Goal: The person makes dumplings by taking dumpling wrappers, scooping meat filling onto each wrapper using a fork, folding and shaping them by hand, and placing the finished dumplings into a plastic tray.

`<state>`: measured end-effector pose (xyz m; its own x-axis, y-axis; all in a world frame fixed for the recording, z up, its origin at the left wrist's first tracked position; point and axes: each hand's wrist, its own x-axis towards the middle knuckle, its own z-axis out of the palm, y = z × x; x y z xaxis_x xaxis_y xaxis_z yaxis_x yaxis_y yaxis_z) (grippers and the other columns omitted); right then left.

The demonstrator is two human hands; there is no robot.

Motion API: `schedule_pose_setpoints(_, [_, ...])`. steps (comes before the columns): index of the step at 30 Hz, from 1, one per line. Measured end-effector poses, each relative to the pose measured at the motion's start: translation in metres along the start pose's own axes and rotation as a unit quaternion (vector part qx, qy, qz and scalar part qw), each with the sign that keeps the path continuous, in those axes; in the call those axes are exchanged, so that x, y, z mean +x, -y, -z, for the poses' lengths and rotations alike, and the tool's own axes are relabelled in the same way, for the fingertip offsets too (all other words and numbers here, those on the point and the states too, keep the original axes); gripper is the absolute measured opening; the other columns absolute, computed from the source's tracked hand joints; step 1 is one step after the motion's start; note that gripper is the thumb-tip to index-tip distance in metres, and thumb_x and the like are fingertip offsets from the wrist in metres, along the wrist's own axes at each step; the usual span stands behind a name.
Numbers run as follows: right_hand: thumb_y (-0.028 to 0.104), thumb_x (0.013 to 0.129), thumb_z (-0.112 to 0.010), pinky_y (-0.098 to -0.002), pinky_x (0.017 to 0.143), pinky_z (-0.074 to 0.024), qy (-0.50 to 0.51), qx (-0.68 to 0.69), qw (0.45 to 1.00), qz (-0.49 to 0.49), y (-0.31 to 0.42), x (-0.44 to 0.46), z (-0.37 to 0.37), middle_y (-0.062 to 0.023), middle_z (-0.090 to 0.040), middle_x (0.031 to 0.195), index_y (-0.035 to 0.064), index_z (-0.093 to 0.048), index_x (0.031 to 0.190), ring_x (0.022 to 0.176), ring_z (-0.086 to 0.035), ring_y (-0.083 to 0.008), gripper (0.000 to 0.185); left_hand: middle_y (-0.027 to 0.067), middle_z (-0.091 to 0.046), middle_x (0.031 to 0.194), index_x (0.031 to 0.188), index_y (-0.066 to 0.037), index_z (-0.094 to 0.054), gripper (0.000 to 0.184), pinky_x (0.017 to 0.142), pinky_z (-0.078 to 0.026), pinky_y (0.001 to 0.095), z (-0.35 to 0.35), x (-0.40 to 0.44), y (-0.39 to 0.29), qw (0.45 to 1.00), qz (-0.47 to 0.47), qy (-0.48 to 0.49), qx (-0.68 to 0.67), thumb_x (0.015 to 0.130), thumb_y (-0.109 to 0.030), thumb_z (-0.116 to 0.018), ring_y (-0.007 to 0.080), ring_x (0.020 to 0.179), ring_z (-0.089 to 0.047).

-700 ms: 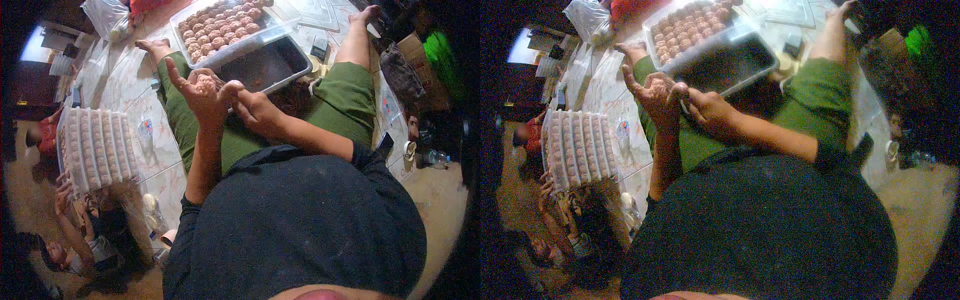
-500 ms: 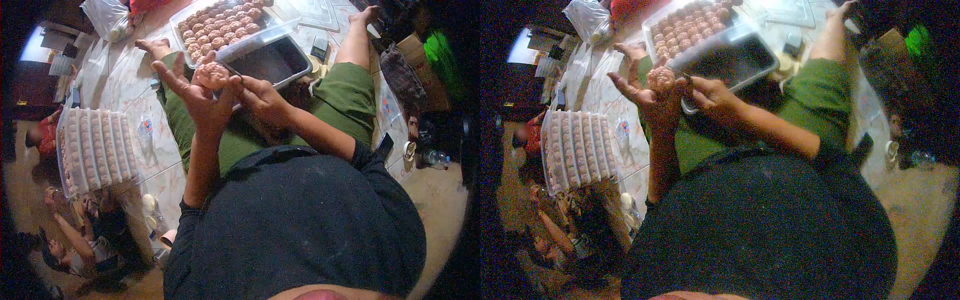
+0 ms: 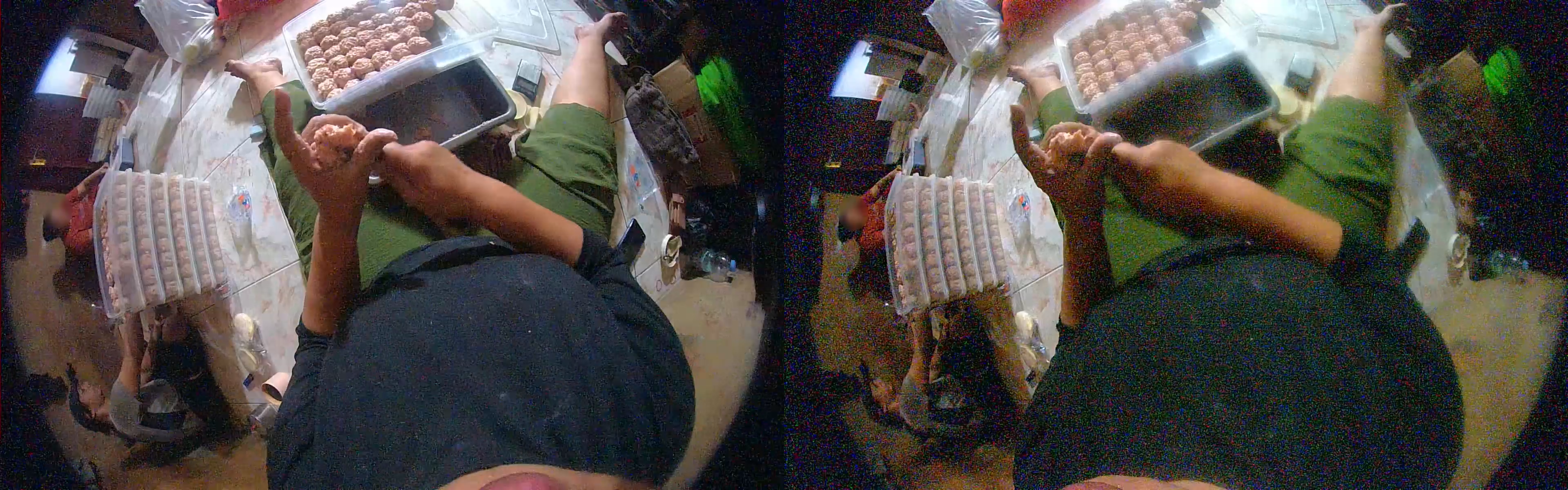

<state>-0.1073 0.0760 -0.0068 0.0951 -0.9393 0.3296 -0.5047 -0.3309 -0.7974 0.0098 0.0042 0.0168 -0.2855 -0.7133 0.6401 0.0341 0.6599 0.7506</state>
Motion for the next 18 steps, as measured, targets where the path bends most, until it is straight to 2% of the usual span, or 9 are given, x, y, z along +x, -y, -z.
schedule_pose_setpoints(2, [0.011,0.085,-0.049,-0.0411,0.060,-0.0447,-0.010,-0.001,0.999,0.030,0.004,0.000,0.015,-0.0185,-0.055,0.073,0.0044,-0.051,0.089,0.069,-0.057,-0.0370,0.008,0.0077,-0.058,0.077,0.136,-0.009,-0.013,0.101,0.063,-0.049,0.0269,0.000,-0.001,0.006,0.999,-0.037,-0.014,-0.001,0.060,-0.009,-0.080,0.0156,0.069,-0.057])
schedule_pose_setpoints(3, [0.009,0.083,-0.052,-0.0381,0.063,-0.0472,-0.010,-0.064,0.998,0.007,-0.012,0.000,0.018,-0.0145,-0.057,0.075,0.0064,-0.055,0.092,0.071,-0.059,-0.0324,0.010,0.0080,-0.059,0.079,0.133,-0.008,-0.019,0.095,0.063,-0.049,0.0266,0.001,-0.001,0.007,1.000,-0.029,0.001,0.007,0.060,-0.010,-0.080,0.0155,0.070,-0.057])
schedule_pose_setpoints(6, [0.008,0.081,-0.055,-0.0333,0.063,-0.0486,-0.094,-0.131,0.976,0.144,-0.016,0.001,0.039,-0.0107,-0.059,0.077,0.0078,-0.059,0.096,0.071,-0.060,-0.0290,0.016,0.0086,-0.061,0.085,0.120,-0.004,-0.041,0.072,0.064,-0.048,0.0258,0.013,0.000,0.007,0.993,0.042,0.096,0.055,0.061,-0.013,-0.081,0.0159,0.074,-0.058])
schedule_pose_setpoints(7, [0.007,0.078,-0.059,-0.0292,0.060,-0.0484,-0.113,-0.127,0.980,0.102,-0.004,-0.003,0.048,-0.0078,-0.060,0.077,0.0075,-0.061,0.098,0.071,-0.061,-0.0221,0.020,0.0083,-0.061,0.085,0.111,-0.003,-0.046,0.062,0.064,-0.048,0.0256,0.013,0.001,0.009,0.993,0.003,0.098,0.070,0.061,-0.013,-0.081,0.0153,0.074,-0.058])
schedule_pose_setpoints(9, [0.007,0.077,-0.061,-0.0281,0.060,-0.0481,-0.143,-0.099,0.981,0.082,0.013,-0.004,0.068,-0.0072,-0.061,0.078,0.0081,-0.061,0.100,0.070,-0.060,-0.0177,0.023,0.0076,-0.063,0.086,0.094,-0.002,-0.056,0.043,0.064,-0.048,0.0252,0.011,0.004,0.016,0.987,-0.073,0.098,0.101,0.061,-0.012,-0.080,0.0140,0.074,-0.058])
schedule_pose_setpoints(11, [0.005,0.076,-0.063,-0.0264,0.060,-0.0477,-0.151,-0.016,0.988,-0.001,0.019,-0.009,0.079,-0.0055,-0.064,0.080,0.0090,-0.062,0.102,0.071,-0.058,-0.0104,0.026,0.0066,-0.063,0.081,0.084,-0.002,-0.057,0.032,0.063,-0.048,0.0248,0.008,-0.002,0.007,0.992,0.053,0.100,0.053,0.062,-0.011,-0.078,0.0126,0.071,-0.058])
schedule_pose_setpoints(12, [0.006,0.077,-0.063,-0.0267,0.060,-0.0477,-0.146,-0.037,0.988,0.045,0.015,-0.008,0.078,-0.0062,-0.064,0.079,0.0088,-0.063,0.101,0.070,-0.059,-0.0114,0.025,0.0061,-0.063,0.078,0.078,-0.001,-0.057,0.027,0.062,-0.048,0.0246,0.006,-0.004,0.004,0.988,0.116,0.102,0.026,0.062,-0.010,-0.078,0.0119,0.069,-0.058])
schedule_pose_setpoints(15, [0.012,0.077,-0.064,-0.0290,0.061,-0.0482,-0.102,-0.083,0.980,0.152,-0.002,-0.004,0.063,-0.0093,-0.064,0.077,0.0066,-0.065,0.094,0.068,-0.061,-0.0178,0.018,0.0041,-0.062,0.070,0.076,-0.002,-0.055,0.020,0.060,-0.048,0.0244,0.008,-0.005,0.014,0.955,-0.099,0.194,0.202,0.068,-0.007,-0.072,0.0098,0.064,-0.057])
schedule_pose_setpoints(18, [0.013,0.077,-0.065,-0.0314,0.062,-0.0486,-0.054,-0.089,0.991,0.086,0.007,-0.007,0.058,-0.0101,-0.063,0.076,0.0052,-0.065,0.092,0.067,-0.061,-0.0222,0.017,0.0028,-0.060,0.069,0.077,-0.002,-0.054,0.017,0.057,-0.049,0.0250,0.012,-0.007,-0.004,0.983,0.010,0.152,0.101,0.072,-0.008,-0.069,0.0113,0.061,-0.058])
